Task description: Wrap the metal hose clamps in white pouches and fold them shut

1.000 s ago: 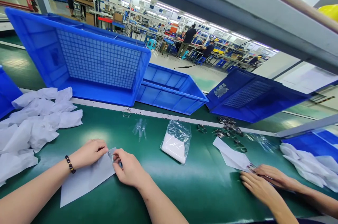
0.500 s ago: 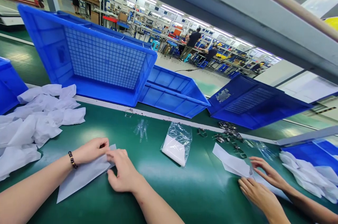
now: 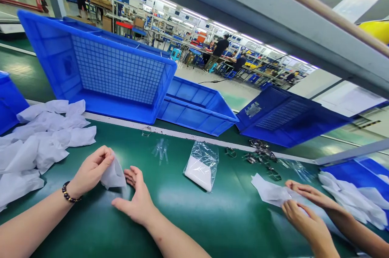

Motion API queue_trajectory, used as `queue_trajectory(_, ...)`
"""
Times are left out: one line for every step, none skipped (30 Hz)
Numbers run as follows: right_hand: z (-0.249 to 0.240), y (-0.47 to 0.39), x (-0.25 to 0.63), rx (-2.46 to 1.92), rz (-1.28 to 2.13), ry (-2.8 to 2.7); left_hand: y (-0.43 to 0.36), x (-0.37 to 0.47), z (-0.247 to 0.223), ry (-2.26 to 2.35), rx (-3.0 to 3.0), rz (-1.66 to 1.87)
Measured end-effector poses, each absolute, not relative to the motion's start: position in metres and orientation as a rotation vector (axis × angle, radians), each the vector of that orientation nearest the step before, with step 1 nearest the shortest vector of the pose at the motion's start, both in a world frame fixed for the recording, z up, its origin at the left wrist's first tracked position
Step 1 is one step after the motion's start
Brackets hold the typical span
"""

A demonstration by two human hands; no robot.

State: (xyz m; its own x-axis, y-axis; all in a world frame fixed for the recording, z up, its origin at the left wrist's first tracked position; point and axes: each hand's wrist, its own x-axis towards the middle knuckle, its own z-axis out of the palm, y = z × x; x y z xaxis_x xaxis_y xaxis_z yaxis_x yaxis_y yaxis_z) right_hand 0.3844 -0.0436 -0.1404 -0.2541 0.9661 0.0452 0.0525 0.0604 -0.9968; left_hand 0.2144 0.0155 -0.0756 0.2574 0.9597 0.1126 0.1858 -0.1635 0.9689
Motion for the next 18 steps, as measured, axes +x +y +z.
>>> queue_trajectory(-0.139, -0.045, 0.381, -1.107, 1.298, -1.479, 0.012, 0.216, -0.076, 1.092, 1.585, 1.056)
queue_trajectory(-0.137, -0.045, 0.38, -1.126, 1.255, -1.491, 0.008, 0.217, -0.076, 1.074, 1.605, 1.087)
queue_trajectory(-0.134, -0.045, 0.379, -1.133, 1.202, -1.504, 0.004, 0.218, -0.075, 1.041, 1.631, 1.109)
queue_trajectory(-0.13, -0.044, 0.38, -1.124, 1.147, -1.517, -0.001, 0.218, -0.073, 0.996, 1.657, 1.12)
queue_trajectory(-0.126, -0.044, 0.382, -1.099, 1.101, -1.529, -0.005, 0.218, -0.071, 0.944, 1.677, 1.124)
queue_trajectory(-0.122, -0.044, 0.386, -1.063, 1.077, -1.543, -0.009, 0.218, -0.068, 0.893, 1.682, 1.121)
queue_trajectory(-0.117, -0.043, 0.39, -1.019, 1.083, -1.553, -0.011, 0.218, -0.065, 0.853, 1.668, 1.117)
queue_trajectory(-0.114, -0.044, 0.394, -0.971, 1.134, -1.551, -0.012, 0.217, -0.064, 0.835, 1.632, 1.109)
queue_trajectory(-0.111, -0.044, 0.397, -0.929, 1.226, -1.525, -0.012, 0.217, -0.063, 0.845, 1.581, 1.097)
queue_trajectory(-0.11, -0.044, 0.4, -0.899, 1.346, -1.475, -0.01, 0.218, -0.065, 0.878, 1.521, 1.077)
queue_trajectory(-0.11, -0.043, 0.403, -0.882, 1.475, -1.404, -0.007, 0.219, -0.068, 0.928, 1.457, 1.047)
queue_trajectory(-0.112, -0.042, 0.404, -0.876, 1.593, -1.318, -0.002, 0.221, -0.073, 0.986, 1.39, 1.006)
queue_trajectory(-0.114, -0.039, 0.404, -0.887, 1.687, -1.223, 0.003, 0.222, -0.079, 1.042, 1.323, 0.964)
queue_trajectory(-0.117, -0.036, 0.404, -0.914, 1.754, -1.132, 0.009, 0.224, -0.087, 1.088, 1.256, 0.924)
queue_trajectory(-0.121, -0.032, 0.403, -0.955, 1.794, -1.047, 0.014, 0.226, -0.094, 1.12, 1.19, 0.889)
queue_trajectory(-0.124, -0.028, 0.402, -0.999, 1.82, -0.969, 0.019, 0.228, -0.1, 1.138, 1.127, 0.856)
queue_trajectory(-0.127, -0.023, 0.401, -1.04, 1.835, -0.896, 0.024, 0.228, -0.105, 1.142, 1.071, 0.818)
queue_trajectory(-0.129, -0.019, 0.401, -1.07, 1.842, -0.835, 0.027, 0.228, -0.108, 1.134, 1.023, 0.774)
